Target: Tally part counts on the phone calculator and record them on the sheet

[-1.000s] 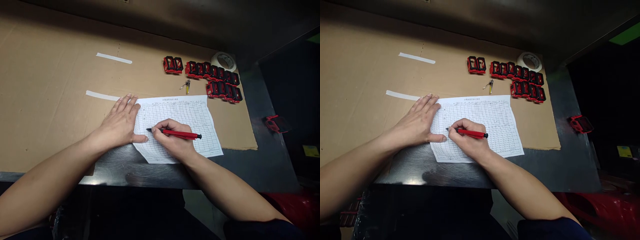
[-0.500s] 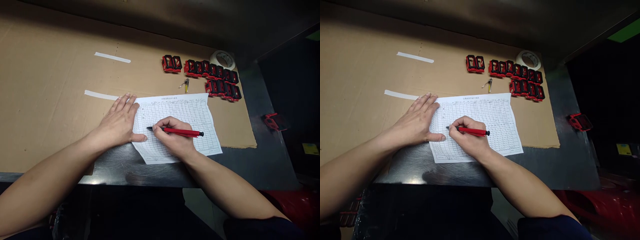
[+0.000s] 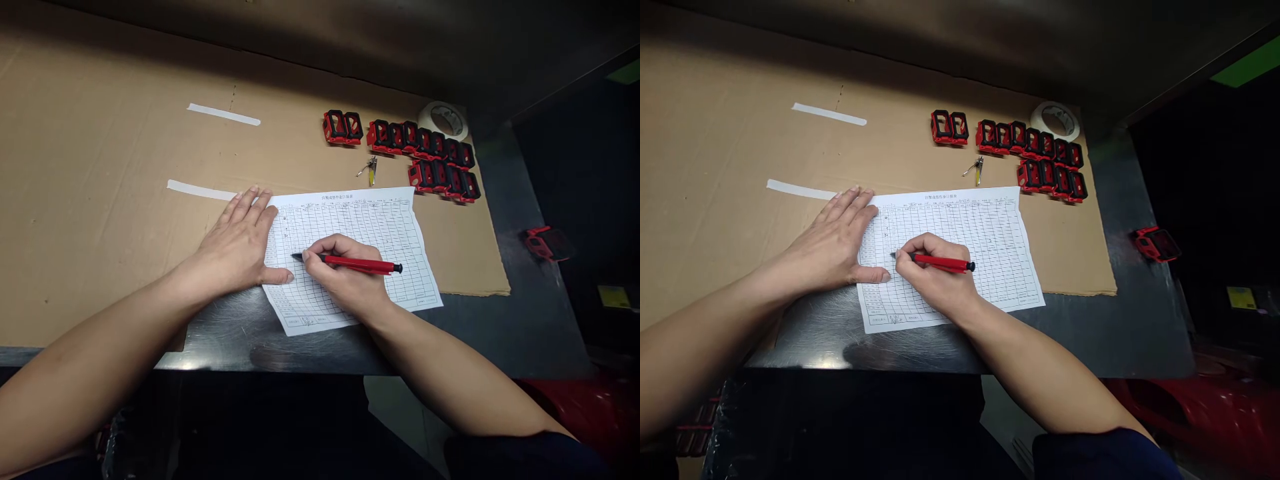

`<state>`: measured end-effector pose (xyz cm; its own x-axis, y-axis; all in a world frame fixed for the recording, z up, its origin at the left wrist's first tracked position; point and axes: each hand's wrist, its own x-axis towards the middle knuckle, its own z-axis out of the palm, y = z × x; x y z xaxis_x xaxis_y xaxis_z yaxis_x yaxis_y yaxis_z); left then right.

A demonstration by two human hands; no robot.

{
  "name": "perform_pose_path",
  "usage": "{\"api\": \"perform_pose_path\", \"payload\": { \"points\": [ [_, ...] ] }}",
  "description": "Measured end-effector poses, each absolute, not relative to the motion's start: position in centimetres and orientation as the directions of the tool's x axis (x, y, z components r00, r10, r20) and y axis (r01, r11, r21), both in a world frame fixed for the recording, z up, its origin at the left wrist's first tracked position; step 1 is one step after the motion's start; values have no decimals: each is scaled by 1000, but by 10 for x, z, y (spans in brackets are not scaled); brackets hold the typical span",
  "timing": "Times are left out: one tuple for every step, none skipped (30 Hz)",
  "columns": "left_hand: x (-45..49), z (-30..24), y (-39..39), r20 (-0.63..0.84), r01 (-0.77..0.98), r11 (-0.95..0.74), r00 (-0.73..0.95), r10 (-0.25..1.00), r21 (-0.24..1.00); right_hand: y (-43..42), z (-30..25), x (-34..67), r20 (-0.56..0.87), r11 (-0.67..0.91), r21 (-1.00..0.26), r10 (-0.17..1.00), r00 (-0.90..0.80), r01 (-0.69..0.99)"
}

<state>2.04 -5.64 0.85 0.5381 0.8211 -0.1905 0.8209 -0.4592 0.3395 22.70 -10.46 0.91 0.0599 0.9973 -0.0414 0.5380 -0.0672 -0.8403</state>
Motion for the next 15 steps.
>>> {"api": "perform_pose_path", "payload": {
  "points": [
    [20,9,-56,-199,823,-459,538,819,335,-104,9,227,-50,-81,-854,996,75,514],
    [20,10,-56,-207,825,-459,537,818,330,-103,9,228,-59,-96,-872,994,90,480],
    [20,11,-56,-213,827,-458,536,817,326,-103,8,228,-67,-106,-894,992,103,436],
    [21,11,-56,-216,829,-457,534,817,322,-103,7,229,-75,-112,-916,991,111,384],
    [21,12,-56,-216,831,-455,532,819,320,-102,6,229,-80,-114,-938,990,116,327],
    [21,12,-56,-215,832,-455,530,820,318,-103,4,230,-76,-106,-957,990,117,271],
    [21,12,-56,-212,832,-455,530,821,317,-103,3,230,-64,-89,-971,991,116,224],
    [21,12,-57,-206,832,-455,529,823,317,-104,2,231,-49,-70,-980,993,111,189],
    [21,12,-57,-199,832,-455,528,826,317,-104,2,231,-34,-51,-985,994,108,162],
    [21,13,-58,-192,832,-455,526,828,319,-105,2,231,-24,-39,-989,994,103,143],
    [21,13,-58,-183,831,-456,526,830,319,-105,2,231,-19,-32,-991,995,99,129],
    [21,14,-59,-175,830,-457,526,832,319,-105,3,232,-15,-27,-992,995,98,119],
    [21,15,-59,-171,830,-459,526,833,317,-105,5,232,-8,-20,-993,995,100,119],
    [22,16,-59,-170,830,-461,526,833,314,-105,6,233,10,-4,-991,994,106,130],
    [22,16,-59,-172,830,-464,529,831,311,-106,7,234,33,16,-988,993,109,152]
  ]
}}
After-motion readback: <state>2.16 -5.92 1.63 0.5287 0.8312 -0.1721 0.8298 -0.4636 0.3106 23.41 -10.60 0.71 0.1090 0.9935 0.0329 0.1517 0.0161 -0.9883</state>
